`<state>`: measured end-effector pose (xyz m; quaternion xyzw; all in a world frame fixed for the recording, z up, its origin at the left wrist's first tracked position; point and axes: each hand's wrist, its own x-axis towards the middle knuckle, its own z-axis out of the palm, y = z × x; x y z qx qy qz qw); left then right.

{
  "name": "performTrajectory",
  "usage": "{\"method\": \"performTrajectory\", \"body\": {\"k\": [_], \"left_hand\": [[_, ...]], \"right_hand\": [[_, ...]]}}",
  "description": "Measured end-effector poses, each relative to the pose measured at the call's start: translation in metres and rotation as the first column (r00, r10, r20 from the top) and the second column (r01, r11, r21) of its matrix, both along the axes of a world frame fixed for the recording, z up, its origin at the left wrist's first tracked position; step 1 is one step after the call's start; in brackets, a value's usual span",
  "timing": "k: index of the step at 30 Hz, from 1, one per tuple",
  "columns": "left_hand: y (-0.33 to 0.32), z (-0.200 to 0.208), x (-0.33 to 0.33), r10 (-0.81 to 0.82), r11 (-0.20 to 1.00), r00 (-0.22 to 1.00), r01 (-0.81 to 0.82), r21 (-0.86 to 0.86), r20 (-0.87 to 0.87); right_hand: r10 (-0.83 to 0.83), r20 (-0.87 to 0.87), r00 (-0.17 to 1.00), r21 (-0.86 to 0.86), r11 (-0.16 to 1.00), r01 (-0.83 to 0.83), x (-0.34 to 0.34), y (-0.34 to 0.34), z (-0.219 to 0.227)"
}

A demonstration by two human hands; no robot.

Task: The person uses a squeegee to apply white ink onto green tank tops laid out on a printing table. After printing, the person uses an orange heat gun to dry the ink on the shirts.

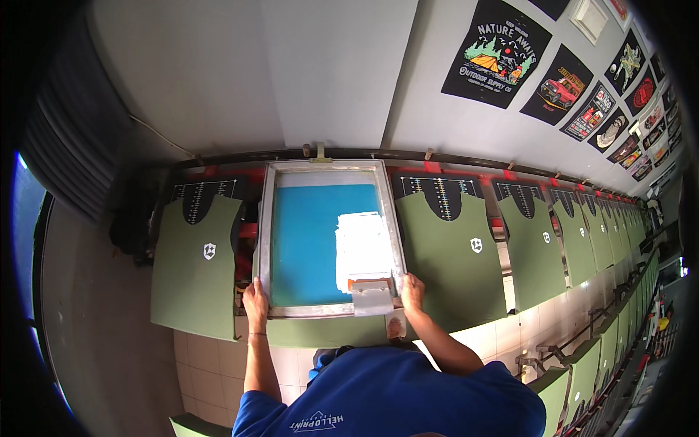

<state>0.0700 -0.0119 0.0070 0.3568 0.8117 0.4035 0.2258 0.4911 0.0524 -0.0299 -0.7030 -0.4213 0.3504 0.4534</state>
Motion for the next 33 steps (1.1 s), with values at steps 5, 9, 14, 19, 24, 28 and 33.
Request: {"method": "performTrajectory", "body": {"k": [5,9,14,19,24,28,33], "left_hand": [[-0.014,0.009,0.121,0.017,1.0,0.968,-0.023,0.021,0.249],[-0.007,0.0,0.232,-0.02,0.999,0.942,0.005,0.047,0.335],[0.009,-0.004,0.349,-0.116,0.989,0.967,0.093,0.112,0.225],[0.041,0.006,0.414,-0.097,0.995,0.98,0.091,0.042,0.171],[0.06,0.01,0.44,-0.087,0.996,0.986,0.083,0.031,0.144],[0.069,0.009,0.443,-0.063,0.998,0.992,0.061,0.024,0.106],[0.072,-0.004,0.431,-0.04,0.999,0.984,0.039,0.009,0.173]], "right_hand": [[-0.141,-0.115,0.983,-0.021,0.99,0.14,0.128,-0.016,0.005],[-0.169,-0.084,0.982,0.004,0.985,0.17,0.244,-0.027,0.023],[-0.179,-0.129,0.975,0.06,0.98,0.188,0.356,-0.022,0.021],[-0.23,-0.121,0.966,-0.022,0.973,0.229,0.415,0.015,0.024],[-0.189,-0.168,0.967,-0.034,0.982,0.186,0.438,0.043,0.017],[-0.136,-0.222,0.966,-0.023,0.991,0.134,0.451,0.058,0.003],[-0.187,-0.296,0.937,-0.057,0.982,0.178,0.438,0.049,0.023]]}}
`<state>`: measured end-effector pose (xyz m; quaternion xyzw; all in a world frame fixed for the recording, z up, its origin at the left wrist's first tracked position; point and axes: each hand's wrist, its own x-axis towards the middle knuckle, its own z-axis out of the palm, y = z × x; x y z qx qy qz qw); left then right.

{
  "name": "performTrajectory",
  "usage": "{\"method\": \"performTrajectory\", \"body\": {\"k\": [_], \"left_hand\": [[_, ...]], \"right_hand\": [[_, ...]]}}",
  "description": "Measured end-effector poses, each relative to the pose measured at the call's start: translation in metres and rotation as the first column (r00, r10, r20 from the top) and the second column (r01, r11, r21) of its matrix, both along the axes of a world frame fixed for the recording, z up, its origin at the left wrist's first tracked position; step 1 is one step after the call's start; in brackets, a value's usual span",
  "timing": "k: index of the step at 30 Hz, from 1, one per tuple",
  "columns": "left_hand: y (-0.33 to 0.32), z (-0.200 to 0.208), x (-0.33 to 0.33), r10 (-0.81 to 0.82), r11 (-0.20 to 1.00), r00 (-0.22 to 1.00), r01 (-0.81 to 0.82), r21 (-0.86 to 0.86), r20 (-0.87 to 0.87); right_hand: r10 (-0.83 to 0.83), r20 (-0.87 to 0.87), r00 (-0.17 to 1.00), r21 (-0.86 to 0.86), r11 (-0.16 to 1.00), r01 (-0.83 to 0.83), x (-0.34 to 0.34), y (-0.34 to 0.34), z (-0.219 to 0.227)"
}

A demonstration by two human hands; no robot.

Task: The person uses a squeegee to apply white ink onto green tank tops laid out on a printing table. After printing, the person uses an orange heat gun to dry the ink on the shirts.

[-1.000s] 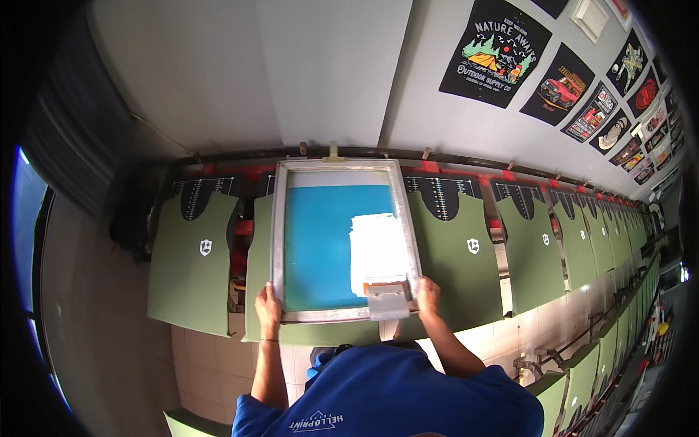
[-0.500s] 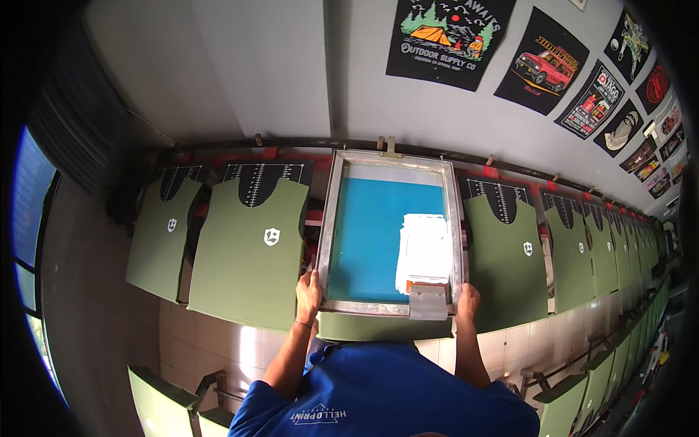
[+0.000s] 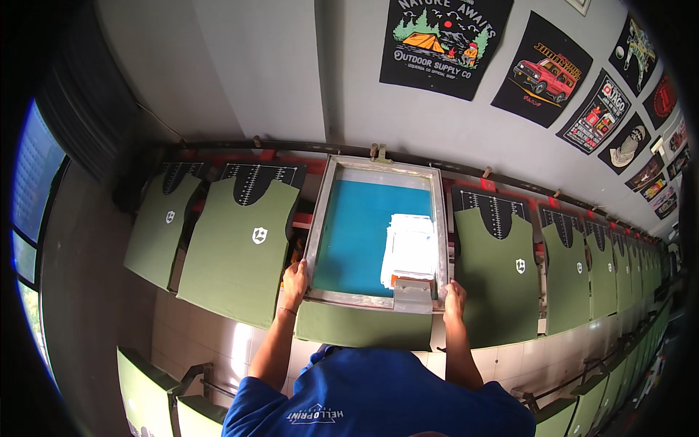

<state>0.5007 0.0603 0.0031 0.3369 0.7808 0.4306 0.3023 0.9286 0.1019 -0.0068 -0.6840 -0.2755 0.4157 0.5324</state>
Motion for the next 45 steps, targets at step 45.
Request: {"method": "performTrajectory", "body": {"k": [45], "left_hand": [[-0.004,-0.049,-0.002,0.089,0.985,0.992,-0.101,0.143,0.085]], "right_hand": [[-0.077,0.505,0.86,0.118,0.993,0.019,-0.017,-0.006,-0.046]]}}
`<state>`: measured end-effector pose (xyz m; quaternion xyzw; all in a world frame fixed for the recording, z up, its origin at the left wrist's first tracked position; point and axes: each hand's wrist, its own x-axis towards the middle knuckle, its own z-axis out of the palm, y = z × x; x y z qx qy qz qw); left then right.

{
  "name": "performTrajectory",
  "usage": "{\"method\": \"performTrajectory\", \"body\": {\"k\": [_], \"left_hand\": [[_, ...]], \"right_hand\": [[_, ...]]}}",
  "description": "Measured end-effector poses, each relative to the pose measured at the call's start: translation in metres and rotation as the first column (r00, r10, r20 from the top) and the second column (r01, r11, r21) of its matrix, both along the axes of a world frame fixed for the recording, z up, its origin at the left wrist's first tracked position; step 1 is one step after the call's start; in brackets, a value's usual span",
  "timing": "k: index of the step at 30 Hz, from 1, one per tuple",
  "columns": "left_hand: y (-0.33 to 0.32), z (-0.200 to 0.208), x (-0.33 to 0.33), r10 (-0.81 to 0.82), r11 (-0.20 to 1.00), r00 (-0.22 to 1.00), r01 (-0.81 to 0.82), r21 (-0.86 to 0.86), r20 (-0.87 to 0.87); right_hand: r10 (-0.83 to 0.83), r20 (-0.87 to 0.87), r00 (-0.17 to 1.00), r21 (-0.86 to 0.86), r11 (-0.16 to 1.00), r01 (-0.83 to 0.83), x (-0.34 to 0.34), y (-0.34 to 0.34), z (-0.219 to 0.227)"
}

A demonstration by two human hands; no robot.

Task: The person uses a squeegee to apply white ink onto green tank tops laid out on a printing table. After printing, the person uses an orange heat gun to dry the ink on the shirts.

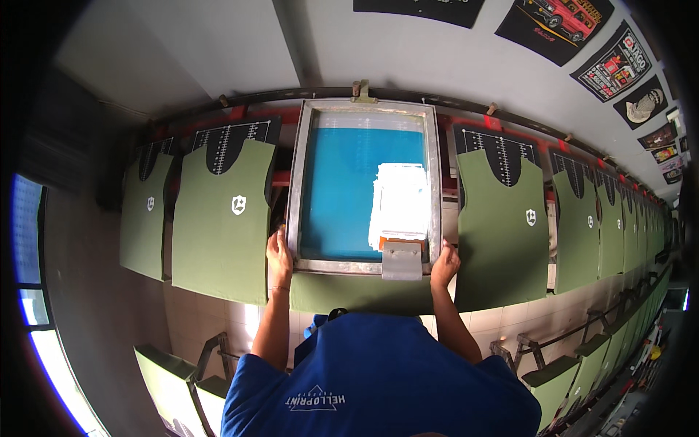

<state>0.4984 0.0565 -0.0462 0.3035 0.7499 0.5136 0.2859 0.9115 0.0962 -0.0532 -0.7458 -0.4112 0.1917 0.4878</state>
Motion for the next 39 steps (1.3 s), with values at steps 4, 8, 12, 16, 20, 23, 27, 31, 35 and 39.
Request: {"method": "performTrajectory", "body": {"k": [4,8,12,16,20,23,27,31,35,39], "left_hand": [[-0.003,0.017,0.003,0.023,1.0,0.967,-0.018,0.021,-0.253],[-0.005,0.057,0.028,-0.029,0.994,0.708,0.093,0.053,-0.705],[-0.023,0.082,0.071,-0.353,0.909,0.88,0.403,0.106,-0.317],[-0.046,0.09,0.115,-0.785,0.596,0.529,0.787,0.16,0.321],[-0.053,0.077,0.138,-0.769,0.374,0.283,0.927,0.044,0.574],[-0.049,0.067,0.149,-0.592,0.399,0.264,0.917,-0.009,0.762],[-0.045,0.042,0.168,-0.285,0.55,0.183,0.835,0.004,0.941],[-0.04,0.021,0.189,-0.076,0.671,0.099,0.741,-0.022,0.992],[-0.031,0.006,0.205,0.012,0.801,0.116,0.593,-0.079,0.993],[-0.032,0.01,0.211,-0.024,0.81,0.252,0.571,-0.129,0.967]], "right_hand": [[0.064,0.023,0.998,-0.145,0.988,-0.06,-0.012,0.001,0.028],[0.02,0.111,0.994,-0.02,1.0,-0.018,-0.007,0.0,0.013],[0.078,-0.011,0.997,-0.011,0.997,-0.078,-0.009,0.001,0.01],[0.166,0.07,0.984,-0.025,0.986,-0.165,-0.01,-0.012,0.027],[0.616,0.171,0.769,-0.153,0.788,-0.597,-0.027,-0.047,0.086],[0.774,0.476,0.418,-0.338,0.6,-0.725,-0.048,-0.059,0.111],[0.781,0.563,0.271,-0.463,0.57,-0.679,-0.054,-0.047,0.112],[0.792,0.573,0.209,-0.495,0.538,-0.682,-0.054,-0.025,0.123],[0.782,0.574,0.24,-0.446,0.546,-0.709,-0.054,0.025,0.126],[0.842,0.44,0.313,-0.516,0.522,-0.679,-0.059,0.078,0.142]]}}
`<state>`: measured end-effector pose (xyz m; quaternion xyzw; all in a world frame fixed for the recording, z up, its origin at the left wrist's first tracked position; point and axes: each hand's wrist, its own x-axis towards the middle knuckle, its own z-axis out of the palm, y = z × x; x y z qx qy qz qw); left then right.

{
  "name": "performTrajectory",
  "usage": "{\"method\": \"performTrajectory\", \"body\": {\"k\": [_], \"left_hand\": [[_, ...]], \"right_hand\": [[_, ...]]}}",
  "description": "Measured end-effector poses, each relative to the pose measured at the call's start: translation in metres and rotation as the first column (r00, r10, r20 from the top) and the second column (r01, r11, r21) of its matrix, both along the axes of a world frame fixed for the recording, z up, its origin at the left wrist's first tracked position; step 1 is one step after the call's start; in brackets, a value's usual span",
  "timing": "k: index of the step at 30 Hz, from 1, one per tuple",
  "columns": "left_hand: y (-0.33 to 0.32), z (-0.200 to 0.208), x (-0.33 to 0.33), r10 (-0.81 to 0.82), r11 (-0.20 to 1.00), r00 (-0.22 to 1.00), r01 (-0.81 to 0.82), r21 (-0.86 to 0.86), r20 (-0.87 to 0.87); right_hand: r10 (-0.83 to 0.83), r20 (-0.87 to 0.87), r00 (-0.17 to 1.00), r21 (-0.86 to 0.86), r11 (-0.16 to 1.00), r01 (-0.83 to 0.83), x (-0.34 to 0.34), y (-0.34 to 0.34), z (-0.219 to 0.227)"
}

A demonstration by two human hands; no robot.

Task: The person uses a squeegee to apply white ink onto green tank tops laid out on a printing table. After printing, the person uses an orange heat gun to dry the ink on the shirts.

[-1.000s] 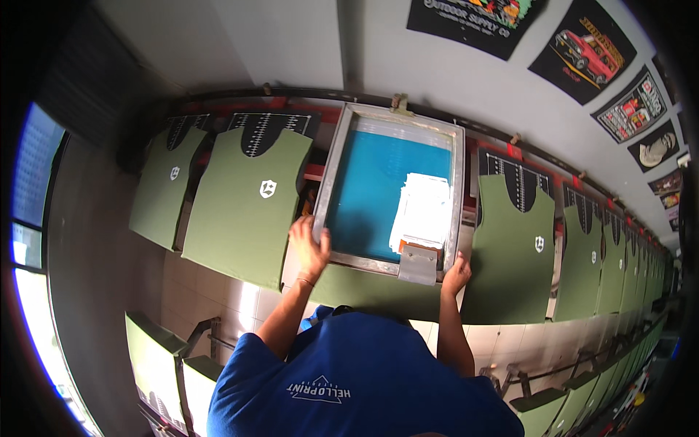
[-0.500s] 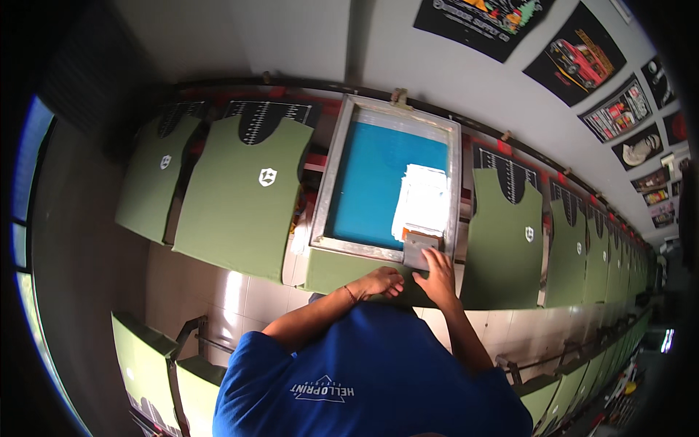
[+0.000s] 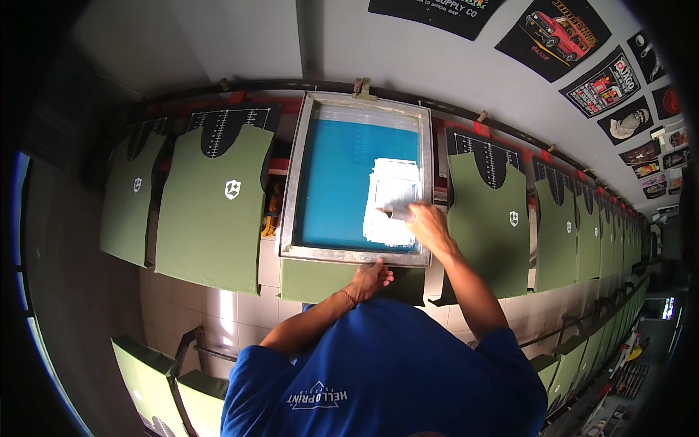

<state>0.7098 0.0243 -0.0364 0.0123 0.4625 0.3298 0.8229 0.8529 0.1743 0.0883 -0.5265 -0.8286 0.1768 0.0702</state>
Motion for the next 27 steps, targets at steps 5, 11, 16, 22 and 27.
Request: {"method": "performTrajectory", "body": {"k": [5,11,16,22,27], "left_hand": [[0.0,0.006,0.003,-0.007,1.0,1.0,0.007,0.012,-0.03],[0.0,0.005,0.001,0.006,1.0,0.999,-0.005,0.022,-0.05],[-0.003,0.0,-0.001,0.024,0.998,0.999,-0.021,0.058,-0.049],[-0.012,0.04,-0.03,-0.197,0.754,0.648,0.58,0.31,-0.736],[0.015,0.108,-0.024,0.58,0.305,0.11,0.89,0.34,-0.807]], "right_hand": [[0.047,-0.079,0.996,0.18,0.983,-0.032,0.007,0.086,-0.024],[0.018,-0.061,0.998,0.181,0.983,-0.006,-0.007,0.086,-0.029],[0.059,-0.047,0.997,0.176,0.983,-0.049,0.001,0.003,-0.03],[-0.033,-0.167,0.985,0.204,0.977,0.067,0.006,-0.09,-0.029],[-0.056,-0.114,0.992,0.167,0.983,0.075,0.006,-0.1,-0.042]]}}
